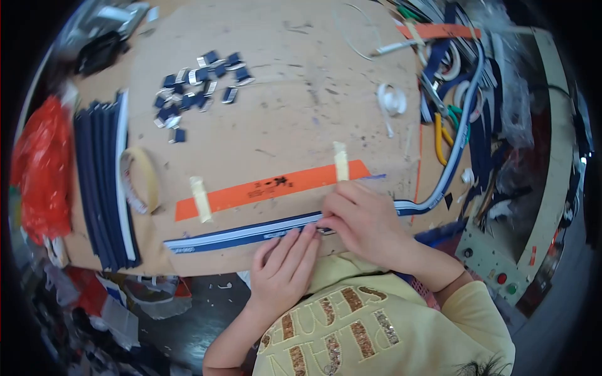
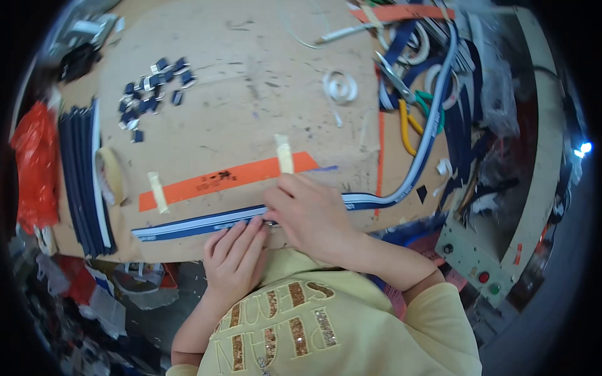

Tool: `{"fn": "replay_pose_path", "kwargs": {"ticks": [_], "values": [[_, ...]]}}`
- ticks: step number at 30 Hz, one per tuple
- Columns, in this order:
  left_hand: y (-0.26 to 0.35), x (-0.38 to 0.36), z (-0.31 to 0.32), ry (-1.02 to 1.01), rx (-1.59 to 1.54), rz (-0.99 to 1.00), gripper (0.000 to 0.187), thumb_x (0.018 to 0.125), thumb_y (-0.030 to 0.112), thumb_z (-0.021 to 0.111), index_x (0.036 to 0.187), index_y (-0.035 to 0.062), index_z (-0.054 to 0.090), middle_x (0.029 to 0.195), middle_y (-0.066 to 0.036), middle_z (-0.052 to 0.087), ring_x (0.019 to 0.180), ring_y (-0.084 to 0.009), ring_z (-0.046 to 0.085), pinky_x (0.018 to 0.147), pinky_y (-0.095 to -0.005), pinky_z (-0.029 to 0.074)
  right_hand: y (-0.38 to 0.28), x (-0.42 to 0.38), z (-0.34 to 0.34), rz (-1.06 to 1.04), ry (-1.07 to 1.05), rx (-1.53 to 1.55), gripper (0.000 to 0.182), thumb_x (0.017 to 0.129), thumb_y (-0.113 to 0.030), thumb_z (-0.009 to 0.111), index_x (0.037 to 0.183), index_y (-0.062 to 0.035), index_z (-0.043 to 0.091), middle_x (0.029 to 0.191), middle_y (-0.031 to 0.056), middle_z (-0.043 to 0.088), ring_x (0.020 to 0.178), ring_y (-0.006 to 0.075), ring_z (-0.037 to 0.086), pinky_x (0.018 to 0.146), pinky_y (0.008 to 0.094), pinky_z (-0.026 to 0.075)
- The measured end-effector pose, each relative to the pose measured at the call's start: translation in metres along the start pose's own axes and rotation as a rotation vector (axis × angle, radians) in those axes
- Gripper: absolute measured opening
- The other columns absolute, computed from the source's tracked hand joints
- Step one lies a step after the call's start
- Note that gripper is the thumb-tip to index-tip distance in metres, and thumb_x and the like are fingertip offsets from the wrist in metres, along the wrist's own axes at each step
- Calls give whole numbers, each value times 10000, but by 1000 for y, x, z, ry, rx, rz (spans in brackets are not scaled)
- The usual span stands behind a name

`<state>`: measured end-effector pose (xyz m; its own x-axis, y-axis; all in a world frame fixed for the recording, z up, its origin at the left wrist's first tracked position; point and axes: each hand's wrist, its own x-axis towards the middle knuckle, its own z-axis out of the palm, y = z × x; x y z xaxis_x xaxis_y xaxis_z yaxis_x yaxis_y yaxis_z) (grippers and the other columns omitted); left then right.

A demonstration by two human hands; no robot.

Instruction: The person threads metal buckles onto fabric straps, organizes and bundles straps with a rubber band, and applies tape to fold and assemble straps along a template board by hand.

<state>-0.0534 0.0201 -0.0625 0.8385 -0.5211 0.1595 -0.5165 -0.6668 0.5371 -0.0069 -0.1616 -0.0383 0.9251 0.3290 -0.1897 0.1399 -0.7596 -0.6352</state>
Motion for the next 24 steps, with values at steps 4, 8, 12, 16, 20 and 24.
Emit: {"fn": "replay_pose_path", "kwargs": {"ticks": [4,8,12,16,20,24], "values": [[-12,-5,-19,46,-142,-61,272,814,54,611,1081,30,659,1123,-54,659,945,-164,622,793,-293,463,-8,10,-10,24,-102,-11,168,751,-122,689,832,-84,546,817,26,495,679,201,508,591,298,408],[-15,-20,-38,-35,-390,-208,241,832,45,584,1059,15,659,1112,-81,664,894,-174,637,759,-286,478,-16,15,3,-25,-102,-54,218,734,-142,707,854,-93,532,827,27,495,668,195,516,568,284,409],[-12,-40,-51,-246,-651,-537,211,846,20,543,1021,-6,659,1112,-137,662,855,-182,646,705,-287,504,-26,20,17,-224,53,-265,223,739,-134,723,851,-91,535,794,26,516,627,184,507,559,273,407],[-19,-43,-48,0,-1252,-935,233,908,36,511,1099,-56,607,1071,-165,659,851,-197,646,740,-260,511,-31,19,-20,-37,-411,472,204,768,-40,717,842,-50,527,843,32,581,623,127,522,555,233,393],[7,21,-52,498,-1335,-768,341,943,21,438,1273,-63,443,1055,-192,646,856,-198,636,763,-262,514,-28,14,-24,100,-374,684,173,801,-36,689,895,-32,544,862,41,594,696,122,546,613,225,421],[-2,61,-48,397,-1383,-644,374,952,24,419,1318,-47,382,1020,-173,633,820,-182,623,743,-251,504,-15,11,-31,149,-205,827,170,818,-25,664,949,-15,557,879,50,603,755,121,563,669,222,447]]}}
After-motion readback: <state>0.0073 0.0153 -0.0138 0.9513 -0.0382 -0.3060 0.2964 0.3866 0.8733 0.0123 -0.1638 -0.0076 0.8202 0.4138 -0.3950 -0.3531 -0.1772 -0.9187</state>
